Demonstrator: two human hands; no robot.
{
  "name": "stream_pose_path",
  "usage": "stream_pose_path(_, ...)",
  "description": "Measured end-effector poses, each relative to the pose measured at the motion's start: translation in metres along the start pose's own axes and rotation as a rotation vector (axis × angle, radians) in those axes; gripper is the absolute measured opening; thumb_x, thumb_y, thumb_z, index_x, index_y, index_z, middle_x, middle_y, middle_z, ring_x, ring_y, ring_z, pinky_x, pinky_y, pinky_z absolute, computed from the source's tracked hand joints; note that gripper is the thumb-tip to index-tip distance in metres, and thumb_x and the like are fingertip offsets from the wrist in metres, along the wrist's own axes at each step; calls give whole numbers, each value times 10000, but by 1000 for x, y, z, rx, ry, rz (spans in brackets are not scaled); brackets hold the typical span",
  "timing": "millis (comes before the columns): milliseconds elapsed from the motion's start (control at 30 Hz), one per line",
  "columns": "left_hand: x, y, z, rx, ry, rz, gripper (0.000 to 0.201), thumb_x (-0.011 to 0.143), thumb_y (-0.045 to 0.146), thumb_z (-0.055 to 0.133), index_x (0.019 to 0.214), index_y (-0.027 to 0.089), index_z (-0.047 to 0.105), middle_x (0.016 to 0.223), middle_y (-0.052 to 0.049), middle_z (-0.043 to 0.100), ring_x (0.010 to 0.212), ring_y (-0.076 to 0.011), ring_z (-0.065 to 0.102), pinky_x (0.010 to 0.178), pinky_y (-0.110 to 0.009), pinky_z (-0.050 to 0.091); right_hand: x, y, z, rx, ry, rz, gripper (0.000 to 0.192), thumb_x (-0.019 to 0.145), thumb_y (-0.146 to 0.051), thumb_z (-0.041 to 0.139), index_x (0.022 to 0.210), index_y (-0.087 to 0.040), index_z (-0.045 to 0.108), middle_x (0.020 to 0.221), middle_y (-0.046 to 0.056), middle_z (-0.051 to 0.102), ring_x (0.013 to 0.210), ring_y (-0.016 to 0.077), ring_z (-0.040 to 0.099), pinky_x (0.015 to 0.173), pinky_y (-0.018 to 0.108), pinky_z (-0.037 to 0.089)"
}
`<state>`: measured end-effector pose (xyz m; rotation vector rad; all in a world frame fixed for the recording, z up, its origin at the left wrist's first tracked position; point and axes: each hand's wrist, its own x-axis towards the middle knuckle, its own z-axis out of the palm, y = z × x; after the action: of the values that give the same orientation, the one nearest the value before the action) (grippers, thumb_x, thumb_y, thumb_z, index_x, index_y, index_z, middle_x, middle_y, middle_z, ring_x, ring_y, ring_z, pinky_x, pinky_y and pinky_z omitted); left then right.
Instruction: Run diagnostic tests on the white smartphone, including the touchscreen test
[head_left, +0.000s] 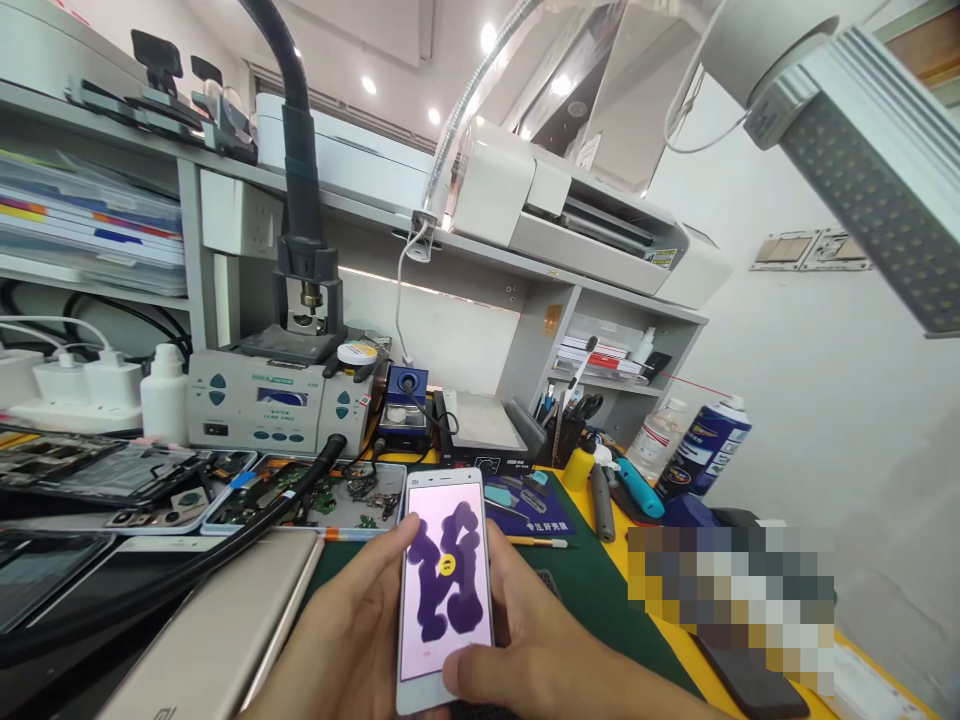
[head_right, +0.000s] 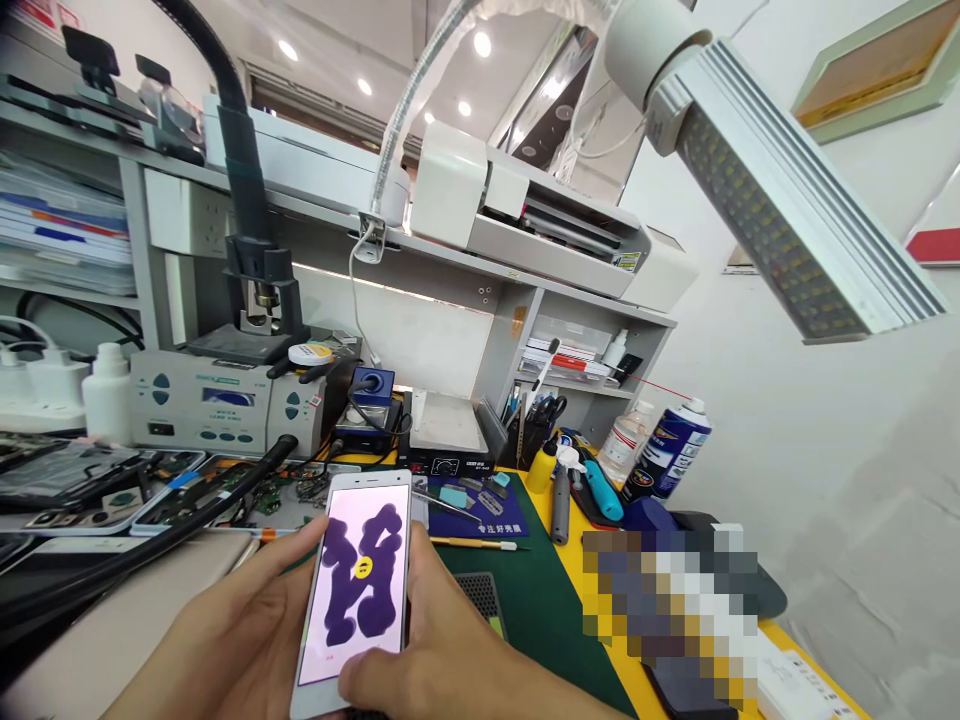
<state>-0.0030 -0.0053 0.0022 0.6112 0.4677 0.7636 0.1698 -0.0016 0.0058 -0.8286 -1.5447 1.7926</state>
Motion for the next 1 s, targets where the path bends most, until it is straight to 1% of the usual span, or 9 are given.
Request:
stream_pose_path(100, -1, -1, -1, 22, -5, 11, 784, 878, 662, 542, 1500, 242, 314, 1134, -110, 700, 903, -255, 654, 545, -255, 468, 0, 0, 0, -7, -7, -8, 741, 674, -75, 760, 1275, -229, 354, 910, -17, 643, 692, 148, 644, 661, 282, 470)
stream_pose_path(167, 0, -1, -2, 23, -25, 8, 778, 883, 658, 539, 1503, 249, 307, 1155, -110, 690, 916, -252, 650, 548, -252, 470, -1, -1, 1, -28, -1, -17, 739, 683, -84, 756, 1288, -229, 358, 924, -13, 645, 702, 146, 641, 666, 283, 468)
stream_pose_path(333, 6, -5, -10, -21, -35, -18, 823, 867, 673, 552, 1508, 232, 284, 1102, -130, 703, 835, -255, 664, 557, -273, 447, -2, -4, 3, -31, 21, 9, 760, 687, -46, 701, 1340, -232, 360, 948, -11, 651, 788, 150, 634, 703, 283, 464)
stream_pose_path(467, 7, -4, -10, -10, -49, -22, 859, 853, 688, 561, 1517, 223, 274, 1072, -123, 721, 841, -275, 676, 566, -300, 472, -2, -5, 4, -9, 37, 5, 733, 688, -42, 681, 1331, -228, 382, 919, -20, 641, 785, 146, 624, 705, 280, 460)
stream_pose_path(633, 0, 1, 0, -32, -57, -16, 775, 926, 617, 497, 1523, 164, 300, 1080, -141, 730, 926, -310, 677, 604, -371, 545, -2, -9, 8, 28, 38, 51, 776, 658, -66, 714, 1339, -243, 388, 885, -44, 629, 706, 119, 602, 715, 274, 458)
stream_pose_path(700, -2, 2, 2, -38, -60, -7, 750, 934, 598, 491, 1522, 165, 318, 1088, -142, 731, 975, -315, 668, 593, -364, 551, -2, -10, 9, 27, 33, 47, 793, 647, -71, 705, 1349, -242, 380, 872, -48, 630, 673, 114, 587, 715, 282, 459)
stream_pose_path(800, -2, 2, 3, -34, -69, -9, 741, 936, 592, 488, 1514, 149, 346, 1096, -149, 733, 1009, -314, 665, 579, -347, 554, -2, -8, 9, 11, 33, 28, 786, 657, -79, 690, 1359, -240, 376, 895, -34, 644, 725, 139, 613, 725, 295, 460)
stream_pose_path(867, -2, 2, 3, -27, -64, -11, 742, 931, 596, 493, 1504, 140, 369, 1100, -156, 736, 1004, -315, 671, 567, -341, 551, -2, -7, 8, 17, 33, 19, 785, 662, -83, 691, 1364, -238, 377, 910, -26, 655, 757, 153, 631, 724, 294, 458)
stream_pose_path(1000, -2, 2, 4, -23, -47, -24, 746, 916, 608, 512, 1477, 129, 409, 1115, -166, 736, 966, -311, 688, 580, -344, 557, -1, -9, 8, 38, 9, 3, 813, 652, -69, 666, 1385, -228, 353, 947, -9, 679, 729, 161, 649, 693, 298, 475)
